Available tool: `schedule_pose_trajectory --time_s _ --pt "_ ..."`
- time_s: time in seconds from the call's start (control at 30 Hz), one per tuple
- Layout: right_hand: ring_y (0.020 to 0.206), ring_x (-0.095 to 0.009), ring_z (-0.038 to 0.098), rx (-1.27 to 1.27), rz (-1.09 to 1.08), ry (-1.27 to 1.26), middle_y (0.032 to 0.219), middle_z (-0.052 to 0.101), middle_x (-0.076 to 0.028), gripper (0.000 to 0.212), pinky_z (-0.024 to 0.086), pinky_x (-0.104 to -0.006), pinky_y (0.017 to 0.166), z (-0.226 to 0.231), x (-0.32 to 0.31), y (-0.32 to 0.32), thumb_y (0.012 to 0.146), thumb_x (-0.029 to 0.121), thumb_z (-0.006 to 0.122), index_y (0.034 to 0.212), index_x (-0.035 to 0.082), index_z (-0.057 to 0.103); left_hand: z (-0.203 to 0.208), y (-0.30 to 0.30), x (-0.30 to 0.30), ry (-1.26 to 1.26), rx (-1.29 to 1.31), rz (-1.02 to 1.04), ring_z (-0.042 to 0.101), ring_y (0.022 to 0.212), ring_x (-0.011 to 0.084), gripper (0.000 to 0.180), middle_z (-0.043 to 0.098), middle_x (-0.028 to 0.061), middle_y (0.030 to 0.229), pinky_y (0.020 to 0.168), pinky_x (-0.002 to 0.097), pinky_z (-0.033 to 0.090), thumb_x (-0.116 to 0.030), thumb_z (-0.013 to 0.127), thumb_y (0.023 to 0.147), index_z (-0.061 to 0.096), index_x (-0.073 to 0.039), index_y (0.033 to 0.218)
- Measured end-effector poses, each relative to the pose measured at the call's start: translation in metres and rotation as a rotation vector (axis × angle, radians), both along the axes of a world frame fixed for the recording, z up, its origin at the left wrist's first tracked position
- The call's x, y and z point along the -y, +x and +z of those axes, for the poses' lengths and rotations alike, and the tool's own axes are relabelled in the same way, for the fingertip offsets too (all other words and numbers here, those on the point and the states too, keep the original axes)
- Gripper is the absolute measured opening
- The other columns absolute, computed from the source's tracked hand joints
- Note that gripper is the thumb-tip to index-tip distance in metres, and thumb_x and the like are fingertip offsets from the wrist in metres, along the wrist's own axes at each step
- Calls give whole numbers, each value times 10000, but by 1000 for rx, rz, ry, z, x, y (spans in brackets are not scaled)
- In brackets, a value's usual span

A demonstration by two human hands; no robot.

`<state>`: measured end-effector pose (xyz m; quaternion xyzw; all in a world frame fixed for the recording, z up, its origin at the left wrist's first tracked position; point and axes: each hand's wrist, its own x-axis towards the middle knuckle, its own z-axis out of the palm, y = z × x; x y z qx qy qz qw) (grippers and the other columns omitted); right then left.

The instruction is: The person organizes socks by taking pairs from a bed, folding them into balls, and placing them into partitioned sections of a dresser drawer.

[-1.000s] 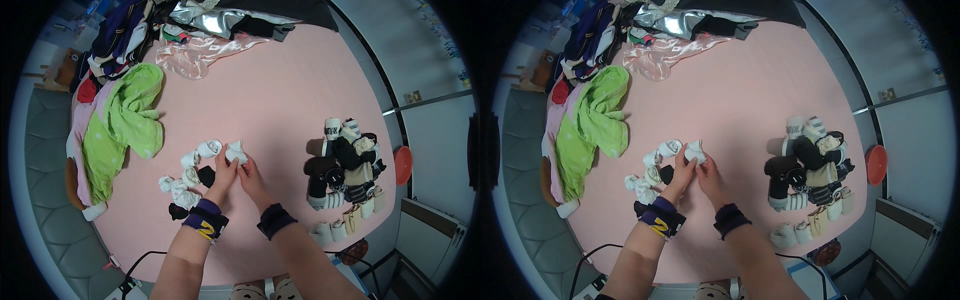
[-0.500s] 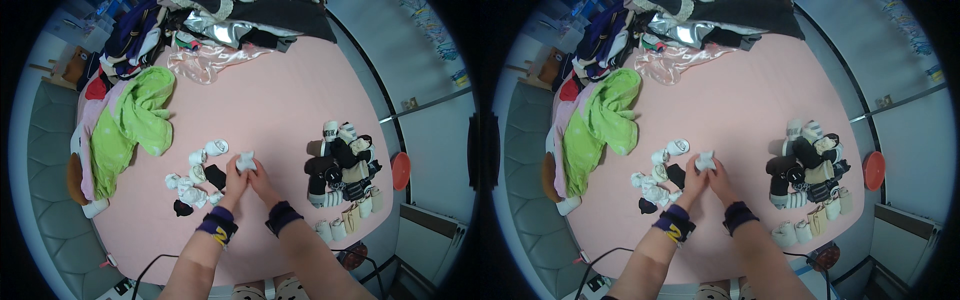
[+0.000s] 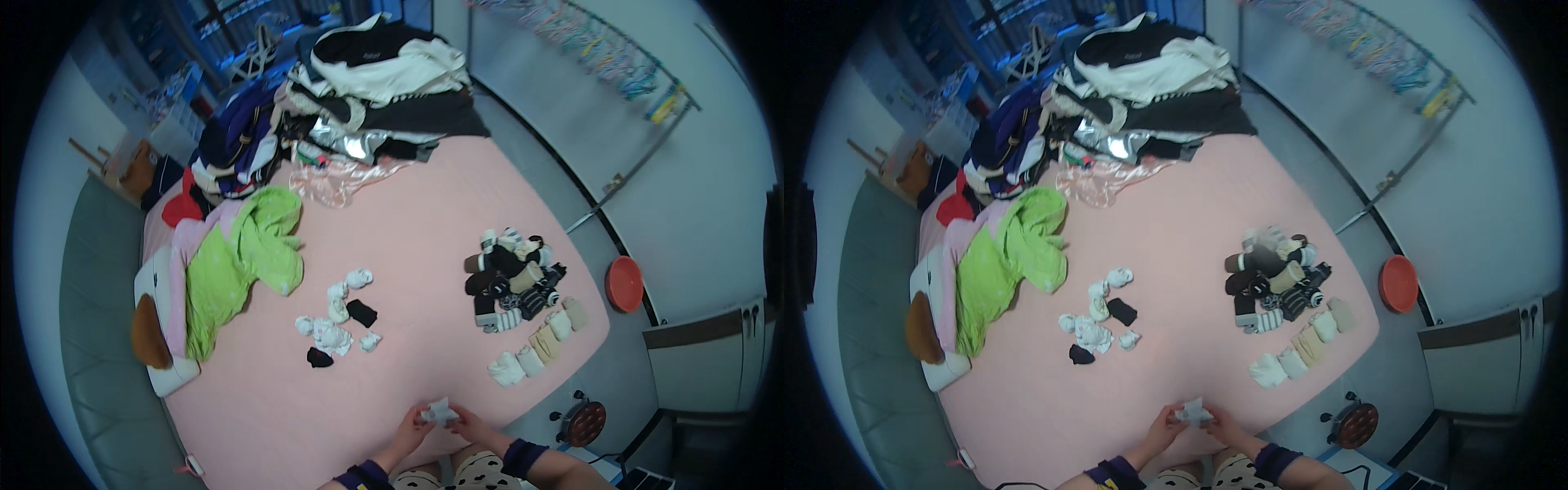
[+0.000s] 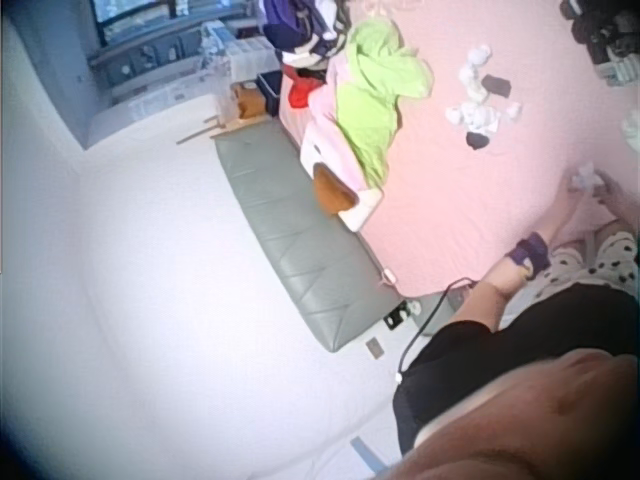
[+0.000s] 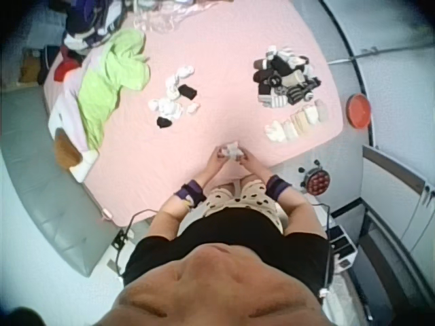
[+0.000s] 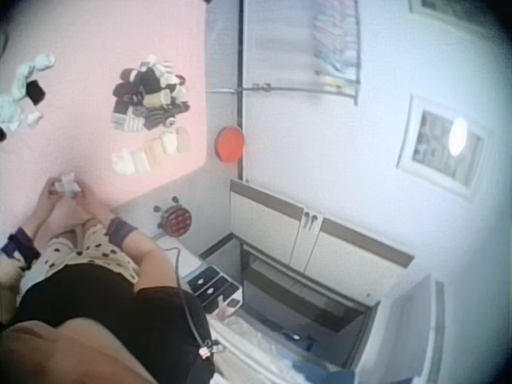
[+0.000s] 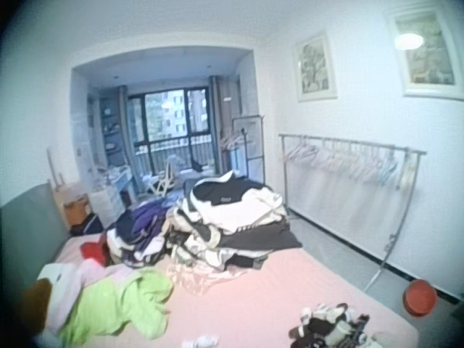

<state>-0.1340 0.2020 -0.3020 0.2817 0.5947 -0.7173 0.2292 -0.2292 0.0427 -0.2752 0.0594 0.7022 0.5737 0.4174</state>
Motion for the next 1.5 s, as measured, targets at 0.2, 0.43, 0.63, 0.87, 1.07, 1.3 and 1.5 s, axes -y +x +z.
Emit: schedule_pose_trajectory --time_s 0.2,0.43,0.63,0.87,1.07,1.3,1.5 --pt "874 -122 577 -125 -35 1 982 580 -73 503 472 -254 751 59 27 46 836 71 521 1298 62 321 58 8 23 -64 191 -170 524 622 63 358 555 11 678 604 201 428 -88 625 785 437 -56 1088" --pt "839 -110 548 -288 -421 -32 1008 546 -67 466 448 -232 734 127 60 60 824 23 516 1263 42 360 86 7 21 213 6 -302 522 653 52 361 548 21 766 604 181 420 -66 619 782 437 -42 1092" --pt "799 -101 562 -520 -682 185 953 562 -66 431 446 -208 677 134 67 104 822 23 515 1235 50 395 127 31 -13 310 2 -515 552 749 115 356 528 64 884 703 246 469 -27 581 793 411 -26 1105" --pt "907 -111 549 -345 -991 346 1043 547 -71 417 457 -246 782 182 78 189 822 10 525 1217 25 395 158 97 -65 392 64 -850 519 725 91 353 486 39 869 687 230 449 -3 578 786 417 -29 1100" --pt "903 -122 555 -369 -1320 471 1046 550 -88 421 454 -251 771 216 124 263 824 31 540 1220 34 394 184 178 -81 453 129 -1170 509 732 87 345 496 41 869 692 227 443 -2 563 796 415 -29 1107" --pt "760 -134 569 -333 -1626 604 913 578 -81 423 466 -259 694 219 202 326 800 105 589 1195 85 442 205 263 -53 451 117 -1475 515 808 119 333 512 58 923 718 252 448 -19 522 824 401 -33 1134" --pt "710 -115 532 -319 -1774 696 867 536 -55 417 458 -237 652 249 268 367 795 141 602 1181 101 452 231 321 -10 460 198 -1622 517 889 137 331 517 77 1002 759 273 452 -21 496 842 384 -32 1154"
